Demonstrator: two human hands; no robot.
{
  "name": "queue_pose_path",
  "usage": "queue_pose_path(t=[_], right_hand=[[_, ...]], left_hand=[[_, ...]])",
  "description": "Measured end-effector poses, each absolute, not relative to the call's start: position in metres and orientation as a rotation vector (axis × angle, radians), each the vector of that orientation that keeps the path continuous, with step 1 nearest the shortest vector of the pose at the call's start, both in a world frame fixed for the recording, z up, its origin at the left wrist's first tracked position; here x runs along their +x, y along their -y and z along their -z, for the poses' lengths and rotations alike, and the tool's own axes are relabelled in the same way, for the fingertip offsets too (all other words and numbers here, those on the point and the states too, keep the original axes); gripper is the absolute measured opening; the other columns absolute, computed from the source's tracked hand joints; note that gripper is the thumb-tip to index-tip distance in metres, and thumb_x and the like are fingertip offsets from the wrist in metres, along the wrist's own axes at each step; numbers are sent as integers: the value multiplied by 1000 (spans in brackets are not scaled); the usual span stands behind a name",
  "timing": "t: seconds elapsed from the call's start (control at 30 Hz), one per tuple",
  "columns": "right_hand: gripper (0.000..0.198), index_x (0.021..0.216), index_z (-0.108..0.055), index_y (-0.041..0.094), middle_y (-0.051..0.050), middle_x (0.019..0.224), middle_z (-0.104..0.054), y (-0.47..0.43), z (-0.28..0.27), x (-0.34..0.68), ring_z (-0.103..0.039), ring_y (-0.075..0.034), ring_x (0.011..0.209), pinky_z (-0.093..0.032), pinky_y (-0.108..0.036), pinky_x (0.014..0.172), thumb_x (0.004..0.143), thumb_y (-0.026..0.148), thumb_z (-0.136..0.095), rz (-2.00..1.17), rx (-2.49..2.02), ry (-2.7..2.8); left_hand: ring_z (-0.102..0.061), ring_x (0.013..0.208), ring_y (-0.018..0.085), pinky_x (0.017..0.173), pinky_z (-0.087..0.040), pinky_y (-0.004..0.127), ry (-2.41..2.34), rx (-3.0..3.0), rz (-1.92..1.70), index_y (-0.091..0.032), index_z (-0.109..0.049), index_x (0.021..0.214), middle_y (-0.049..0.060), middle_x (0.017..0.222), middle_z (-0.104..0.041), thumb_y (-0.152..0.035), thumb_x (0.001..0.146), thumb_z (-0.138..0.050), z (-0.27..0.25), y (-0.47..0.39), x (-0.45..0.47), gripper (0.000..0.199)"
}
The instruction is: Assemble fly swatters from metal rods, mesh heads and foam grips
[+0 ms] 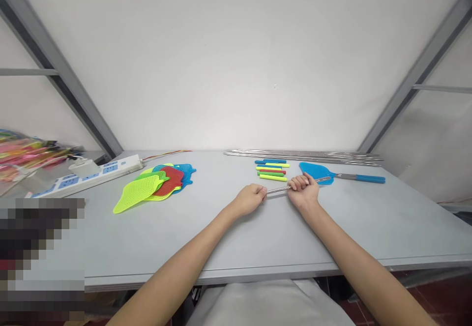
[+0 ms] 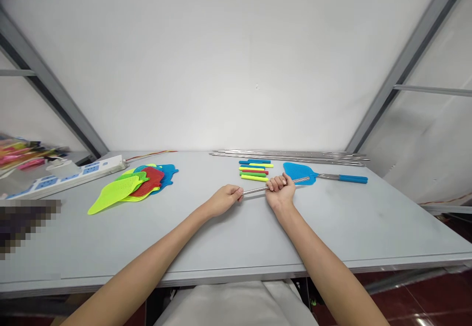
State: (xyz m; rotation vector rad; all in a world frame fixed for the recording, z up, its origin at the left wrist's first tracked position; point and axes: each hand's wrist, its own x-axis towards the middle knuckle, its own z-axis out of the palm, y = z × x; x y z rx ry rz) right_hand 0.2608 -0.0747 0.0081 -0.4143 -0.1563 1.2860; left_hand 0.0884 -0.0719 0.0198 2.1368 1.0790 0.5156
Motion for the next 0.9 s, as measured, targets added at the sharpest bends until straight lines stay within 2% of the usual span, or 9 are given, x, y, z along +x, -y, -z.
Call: queue_pose_path(t=[0.17,0.33,0.57,0.77,0.9], right_hand=[[29,47,-20,18,8,34,-18,74,-8,265,-20,-6,29,-25,-18,32,73,21,-31,-1322,-417,133],[27,47,-23,18,7,35,-22,73,-9,265,-24,-5,30,-25,-17,32,73,21,-30,-1337,-408,87],[25,47,-24,17,6,35,-24,74,-11,262,-26,-6,31,-27,-17,33,71,22,-32,-1358,-397,17],[23,50,-27,18,6,39,-28,76,-12,257,-31,-6,36,-32,-18,36,70,23,-37,-1373,-379,-102],[19,53,-31,18,5,43,-34,76,-14,262,-34,-6,37,-30,-17,34,70,22,-36,-1307,-381,-106]], left_hand=[[-38,51,11,52,-29,23,-1132,2183,-533,-16,-45,56,-2,52,-41,-39,77,-23,-26,74,86,38],[-35,52,10,49,-26,23,-1116,2212,-543,-17,-36,53,-2,54,-38,-34,76,-26,-28,75,83,30],[-21,47,9,45,-18,24,-1217,2262,-562,-17,-20,51,-3,51,-20,-49,77,-20,-26,68,81,41],[-19,47,9,45,-16,24,-1278,2271,-560,-17,-19,51,-2,51,-18,-52,76,-20,-29,64,77,43],[-17,47,8,44,-14,24,-1275,2262,-566,-17,-20,50,-2,52,-17,-51,75,-24,-34,62,72,42]])
